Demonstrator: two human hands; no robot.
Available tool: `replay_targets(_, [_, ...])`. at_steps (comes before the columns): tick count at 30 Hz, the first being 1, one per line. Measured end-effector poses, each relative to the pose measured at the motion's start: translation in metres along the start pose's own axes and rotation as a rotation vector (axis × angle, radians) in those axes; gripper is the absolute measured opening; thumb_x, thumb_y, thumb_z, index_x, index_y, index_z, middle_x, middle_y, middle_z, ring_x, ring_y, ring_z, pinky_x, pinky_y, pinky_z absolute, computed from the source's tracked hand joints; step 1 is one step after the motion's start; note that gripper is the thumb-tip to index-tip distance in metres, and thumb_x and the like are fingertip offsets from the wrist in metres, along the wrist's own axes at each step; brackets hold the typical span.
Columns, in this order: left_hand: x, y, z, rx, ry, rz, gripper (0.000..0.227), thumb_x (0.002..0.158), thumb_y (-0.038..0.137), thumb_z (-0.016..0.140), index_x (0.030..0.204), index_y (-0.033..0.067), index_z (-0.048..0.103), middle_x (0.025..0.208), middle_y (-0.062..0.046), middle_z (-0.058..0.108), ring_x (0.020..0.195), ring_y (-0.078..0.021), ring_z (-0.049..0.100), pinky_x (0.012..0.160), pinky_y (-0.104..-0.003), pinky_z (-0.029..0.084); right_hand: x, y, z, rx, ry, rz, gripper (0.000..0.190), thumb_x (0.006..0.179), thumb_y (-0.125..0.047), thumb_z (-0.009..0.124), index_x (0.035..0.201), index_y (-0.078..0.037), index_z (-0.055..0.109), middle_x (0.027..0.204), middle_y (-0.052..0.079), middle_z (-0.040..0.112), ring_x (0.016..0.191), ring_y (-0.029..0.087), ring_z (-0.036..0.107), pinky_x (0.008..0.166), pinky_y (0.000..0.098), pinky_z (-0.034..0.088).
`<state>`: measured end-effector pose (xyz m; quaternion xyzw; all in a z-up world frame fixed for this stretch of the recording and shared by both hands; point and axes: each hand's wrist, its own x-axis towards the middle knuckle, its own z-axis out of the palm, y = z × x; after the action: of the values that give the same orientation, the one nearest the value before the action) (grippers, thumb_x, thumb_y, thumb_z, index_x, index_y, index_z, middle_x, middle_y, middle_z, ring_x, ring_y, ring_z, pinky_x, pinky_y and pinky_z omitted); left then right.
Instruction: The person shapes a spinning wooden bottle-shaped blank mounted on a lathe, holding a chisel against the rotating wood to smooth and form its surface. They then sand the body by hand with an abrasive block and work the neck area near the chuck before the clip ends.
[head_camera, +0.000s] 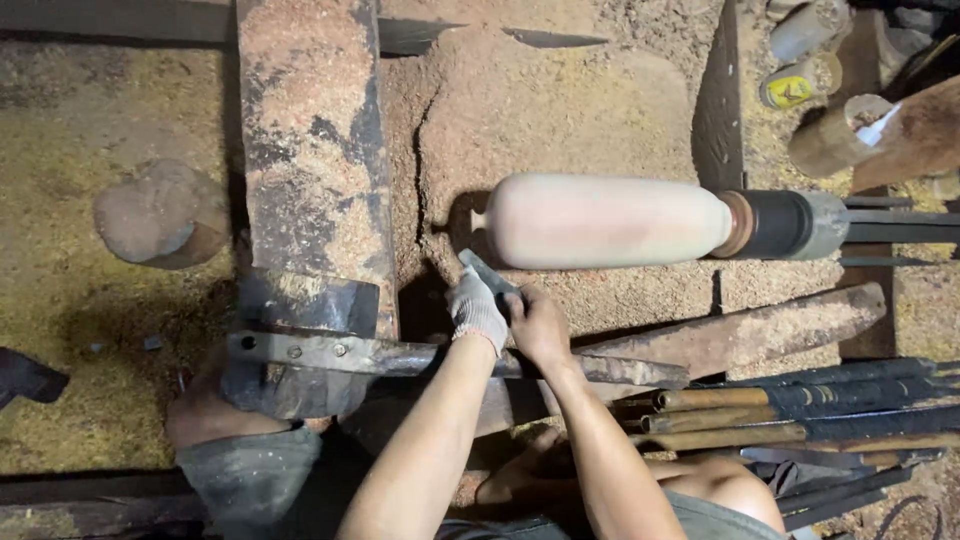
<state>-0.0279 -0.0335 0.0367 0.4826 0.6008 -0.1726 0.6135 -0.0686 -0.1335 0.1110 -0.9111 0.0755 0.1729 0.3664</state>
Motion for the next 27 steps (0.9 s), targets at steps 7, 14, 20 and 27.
replay_targets(7, [0.069, 0.015, 0.055, -0.212, -0.167, 0.243, 0.05, 0.099, 0.041, 0.043, 0.105, 0.0011, 0.072, 0.104, -0.019, 0.076, 0.09, -0.0365, 0.077, 0.077, -0.052, 0.061, 0.028, -0.033, -0.009, -0.215, 0.132, -0.127, 0.032, 0.092, -0.029, 0.068, 0.111, -0.003, 0.074, 0.092, 0.025, 0.075, 0.087, 0.043, 0.072, 0.08, 0.0513, 0.056])
replay_targets(14, [0.149, 0.001, 0.088, -0.192, -0.219, 0.115, 0.059, 0.1, 0.05, 0.036, 0.11, 0.0024, 0.071, 0.107, -0.019, 0.076, 0.092, -0.0337, 0.077, 0.08, -0.048, 0.062, 0.044, -0.026, 0.01, -0.449, 0.369, -0.28, 0.032, 0.09, -0.036, 0.079, 0.083, -0.005, 0.075, 0.073, 0.02, 0.074, 0.059, 0.037, 0.07, 0.057, 0.0467, 0.055])
replay_targets(20, [0.158, -0.022, 0.099, -0.233, -0.265, 0.038, 0.063, 0.099, 0.052, 0.035, 0.113, 0.0006, 0.07, 0.106, -0.02, 0.076, 0.09, -0.0338, 0.078, 0.078, -0.048, 0.063, 0.045, -0.001, 0.024, -0.296, 0.557, -0.418, 0.032, 0.09, -0.037, 0.079, 0.08, -0.007, 0.072, 0.075, 0.014, 0.073, 0.059, 0.031, 0.069, 0.056, 0.042, 0.054])
replay_targets(27, [0.132, -0.024, 0.089, -0.295, -0.315, -0.017, 0.068, 0.099, 0.054, 0.034, 0.115, -0.0014, 0.069, 0.105, -0.021, 0.077, 0.088, -0.0339, 0.078, 0.077, -0.048, 0.065, 0.039, 0.016, 0.021, -0.3, 0.607, -0.204, 0.047, 0.079, -0.044, 0.091, 0.068, -0.004, 0.069, 0.067, 0.012, 0.072, 0.052, 0.027, 0.065, 0.051, 0.0397, 0.05])
